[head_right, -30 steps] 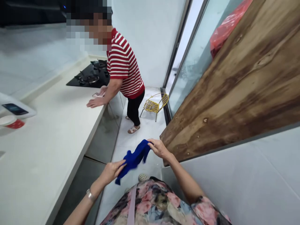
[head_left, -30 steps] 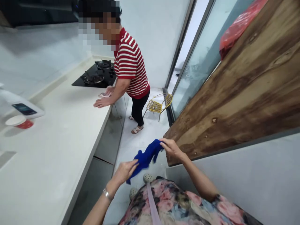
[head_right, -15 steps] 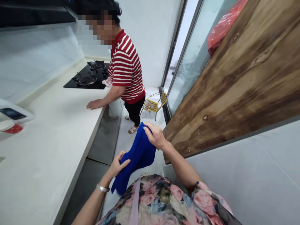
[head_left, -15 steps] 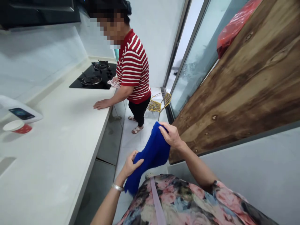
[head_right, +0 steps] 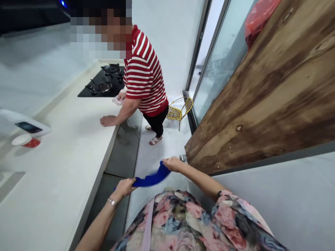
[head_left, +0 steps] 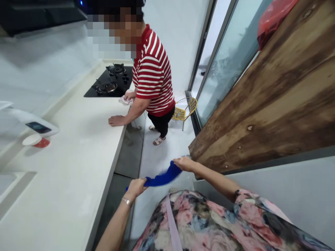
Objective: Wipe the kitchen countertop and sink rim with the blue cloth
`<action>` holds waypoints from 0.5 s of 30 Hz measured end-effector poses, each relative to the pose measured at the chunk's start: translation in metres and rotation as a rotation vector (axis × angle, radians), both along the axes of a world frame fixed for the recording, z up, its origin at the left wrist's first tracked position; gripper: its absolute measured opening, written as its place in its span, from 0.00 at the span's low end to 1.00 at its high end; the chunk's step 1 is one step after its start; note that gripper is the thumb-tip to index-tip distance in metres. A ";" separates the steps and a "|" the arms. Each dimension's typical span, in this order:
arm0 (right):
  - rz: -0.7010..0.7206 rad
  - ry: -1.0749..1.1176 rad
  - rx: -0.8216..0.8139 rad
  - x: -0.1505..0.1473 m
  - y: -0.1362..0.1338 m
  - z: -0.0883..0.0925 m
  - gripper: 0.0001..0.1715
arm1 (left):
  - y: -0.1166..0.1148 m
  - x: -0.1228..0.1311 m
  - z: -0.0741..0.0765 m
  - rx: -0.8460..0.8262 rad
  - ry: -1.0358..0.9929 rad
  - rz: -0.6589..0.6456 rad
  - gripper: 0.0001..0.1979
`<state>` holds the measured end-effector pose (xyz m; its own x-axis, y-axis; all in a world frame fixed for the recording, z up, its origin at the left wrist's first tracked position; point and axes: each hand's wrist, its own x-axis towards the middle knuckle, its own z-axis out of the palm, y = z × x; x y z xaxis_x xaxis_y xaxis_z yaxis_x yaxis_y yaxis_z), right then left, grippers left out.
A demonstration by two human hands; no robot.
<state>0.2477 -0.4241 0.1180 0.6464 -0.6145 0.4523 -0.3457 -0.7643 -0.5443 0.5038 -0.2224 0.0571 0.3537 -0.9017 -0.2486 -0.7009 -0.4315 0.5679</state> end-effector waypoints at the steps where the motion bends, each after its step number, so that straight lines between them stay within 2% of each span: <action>1: 0.023 0.014 0.014 0.006 -0.010 -0.003 0.27 | 0.004 0.012 0.003 0.020 -0.016 0.041 0.10; 3: 0.044 0.010 0.049 0.010 -0.033 0.004 0.28 | 0.018 0.040 0.020 -0.002 -0.042 0.200 0.10; 5: 0.031 -0.030 0.078 0.008 -0.051 0.016 0.28 | 0.032 0.059 0.044 -0.137 -0.034 0.311 0.11; 7: -0.039 -0.164 0.030 0.004 -0.055 0.021 0.25 | 0.038 0.056 0.061 -0.245 -0.136 0.373 0.12; 8: -0.089 -0.224 -0.005 0.003 -0.051 0.018 0.24 | 0.036 0.048 0.065 -0.254 -0.180 0.395 0.12; 9: -0.144 -0.272 -0.027 0.002 -0.044 0.011 0.24 | 0.033 0.036 0.064 -0.226 -0.203 0.420 0.10; 11: -0.222 -0.278 -0.011 0.003 -0.028 -0.012 0.25 | 0.021 0.010 0.050 -0.112 -0.199 0.465 0.06; 12: -0.178 -0.220 0.034 0.003 -0.022 -0.026 0.24 | 0.016 0.000 0.039 -0.070 -0.190 0.472 0.05; 13: -0.074 -0.107 0.109 0.004 -0.019 -0.040 0.23 | 0.013 -0.007 0.028 -0.020 -0.178 0.465 0.04; 15: 0.052 0.083 0.226 0.005 -0.023 -0.065 0.21 | 0.019 -0.011 0.009 0.097 -0.159 0.443 0.05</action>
